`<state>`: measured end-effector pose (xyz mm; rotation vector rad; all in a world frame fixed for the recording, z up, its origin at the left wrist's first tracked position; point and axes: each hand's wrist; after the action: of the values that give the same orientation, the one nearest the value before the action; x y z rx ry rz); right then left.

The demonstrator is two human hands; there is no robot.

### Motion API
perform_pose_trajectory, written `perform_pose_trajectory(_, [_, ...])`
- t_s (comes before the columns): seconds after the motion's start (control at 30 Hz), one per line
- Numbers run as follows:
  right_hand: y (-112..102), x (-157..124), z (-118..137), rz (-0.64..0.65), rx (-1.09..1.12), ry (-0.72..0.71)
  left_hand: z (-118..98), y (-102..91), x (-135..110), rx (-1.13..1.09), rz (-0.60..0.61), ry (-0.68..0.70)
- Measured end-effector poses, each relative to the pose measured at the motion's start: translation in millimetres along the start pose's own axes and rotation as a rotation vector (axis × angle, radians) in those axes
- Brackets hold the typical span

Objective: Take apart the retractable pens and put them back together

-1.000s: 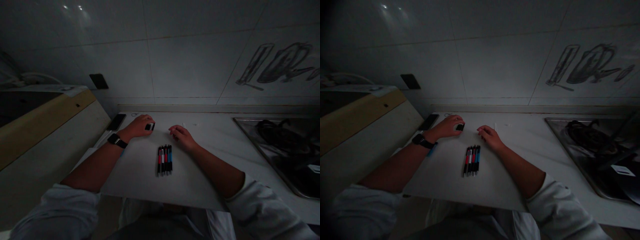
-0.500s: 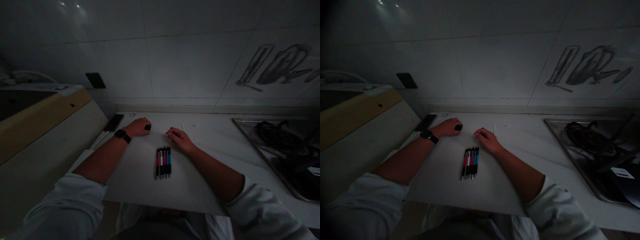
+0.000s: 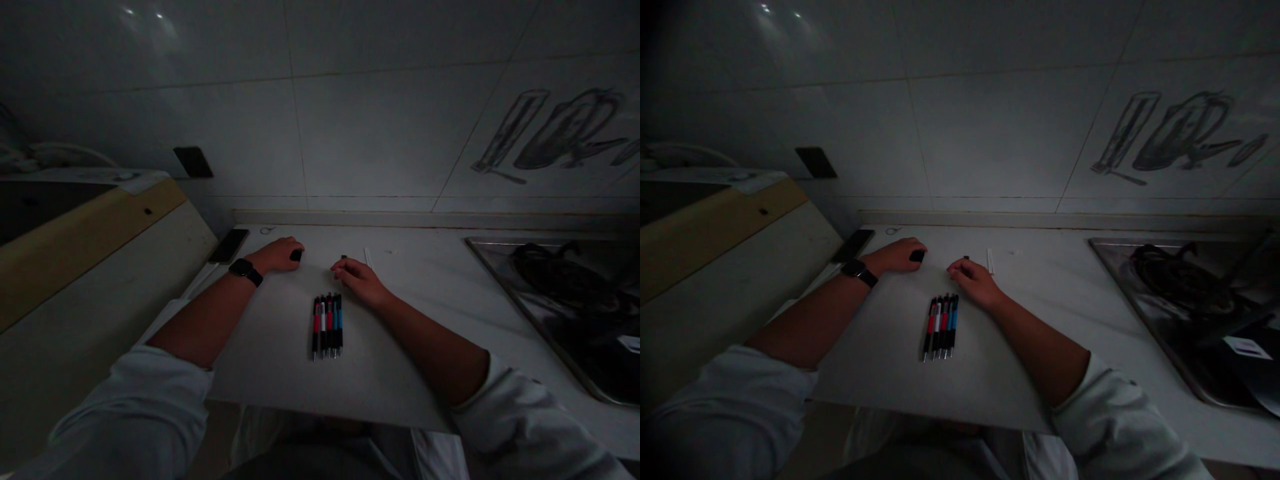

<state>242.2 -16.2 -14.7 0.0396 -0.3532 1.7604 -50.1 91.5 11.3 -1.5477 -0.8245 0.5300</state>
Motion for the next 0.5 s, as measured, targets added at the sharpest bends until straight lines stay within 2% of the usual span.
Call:
perform_pose_trajectory(0.1, [0.1,0.7,-1.8,0.001,0.009,0.014,2.9,0.8,0.6,-0.001,-0.001,0.016])
perform_pose_trajectory(0.5, [0.3,0.8,-7.9,0.007,0.001,0.001,11.8,-9.3,-1.1,0.075,0.104,-0.102])
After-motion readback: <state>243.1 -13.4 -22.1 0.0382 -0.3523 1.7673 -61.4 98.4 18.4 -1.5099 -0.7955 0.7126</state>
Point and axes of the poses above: each hand's wrist, its own x-axis towards the middle knuckle, its own y-axis out of the palm, z = x × y, and after that the axes turned 7 degrees about -z, right-handed
